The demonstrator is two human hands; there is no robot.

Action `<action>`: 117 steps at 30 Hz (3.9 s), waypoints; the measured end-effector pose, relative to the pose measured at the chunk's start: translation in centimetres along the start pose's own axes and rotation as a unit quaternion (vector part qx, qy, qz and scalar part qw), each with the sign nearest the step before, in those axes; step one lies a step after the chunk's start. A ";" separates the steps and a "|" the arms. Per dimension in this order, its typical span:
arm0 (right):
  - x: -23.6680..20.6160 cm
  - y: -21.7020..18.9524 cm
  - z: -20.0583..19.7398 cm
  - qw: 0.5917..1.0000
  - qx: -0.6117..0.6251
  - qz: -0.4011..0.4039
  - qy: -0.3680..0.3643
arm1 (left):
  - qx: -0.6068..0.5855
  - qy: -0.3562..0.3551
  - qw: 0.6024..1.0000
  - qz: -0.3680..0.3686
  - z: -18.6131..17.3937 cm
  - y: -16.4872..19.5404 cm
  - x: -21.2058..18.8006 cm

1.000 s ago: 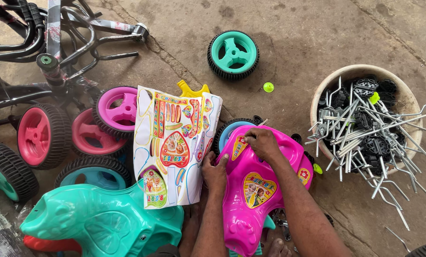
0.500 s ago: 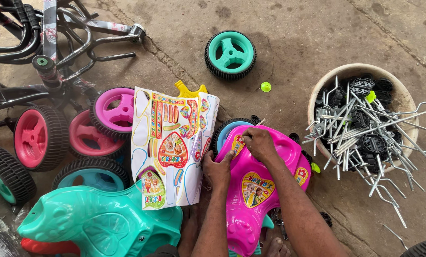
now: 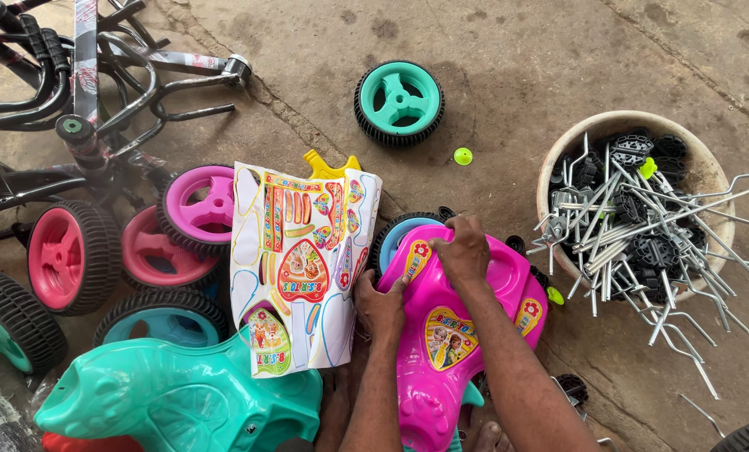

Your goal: The person applies decorative stickers to a pink plastic toy body. They peel stickers from a sheet and press them onto the front and sides of the toy, smoothing them down by hand.

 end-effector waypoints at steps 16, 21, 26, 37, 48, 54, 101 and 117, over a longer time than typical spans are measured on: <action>0.8 1.0 0.3 0.970 -0.070 0.143 -0.181 | 0.027 0.010 0.998 0.058 0.2 0.8 -0.4; 0.3 1.7 0.6 0.987 -0.015 0.105 -0.121 | 0.055 0.049 0.995 0.065 0.5 2.2 -0.8; 0.7 2.4 0.5 0.995 0.044 -0.012 -0.091 | 0.045 0.070 0.992 0.099 0.7 2.0 -0.5; -6.5 -2.8 3.8 0.955 -0.211 -0.162 -0.134 | -0.099 -0.006 0.991 0.085 -0.5 0.0 -1.0; -14.7 -3.6 4.6 0.886 -0.322 -0.312 -0.117 | -0.092 -0.018 0.991 0.094 -0.8 -1.4 -0.5; -21.2 -0.2 3.2 0.908 -0.080 -0.210 -0.355 | -0.117 -0.034 0.984 0.128 -0.9 -1.5 -1.7; -18.1 3.4 -23.6 0.990 0.024 0.070 -0.121 | 0.155 0.113 0.981 0.038 -14.0 -1.0 -9.8; -17.5 -10.2 -20.2 0.932 0.271 -0.230 -0.070 | -0.377 -0.076 0.859 0.337 -22.1 13.9 -15.2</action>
Point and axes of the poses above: each hand's wrist, its own x-axis towards the middle knuckle, its own z-axis out of the palm, y = z × x, the point moved 5 cm from there along x, towards the middle knuckle, and after that the axes turned 11 degrees about x, right-handed, at the moved point
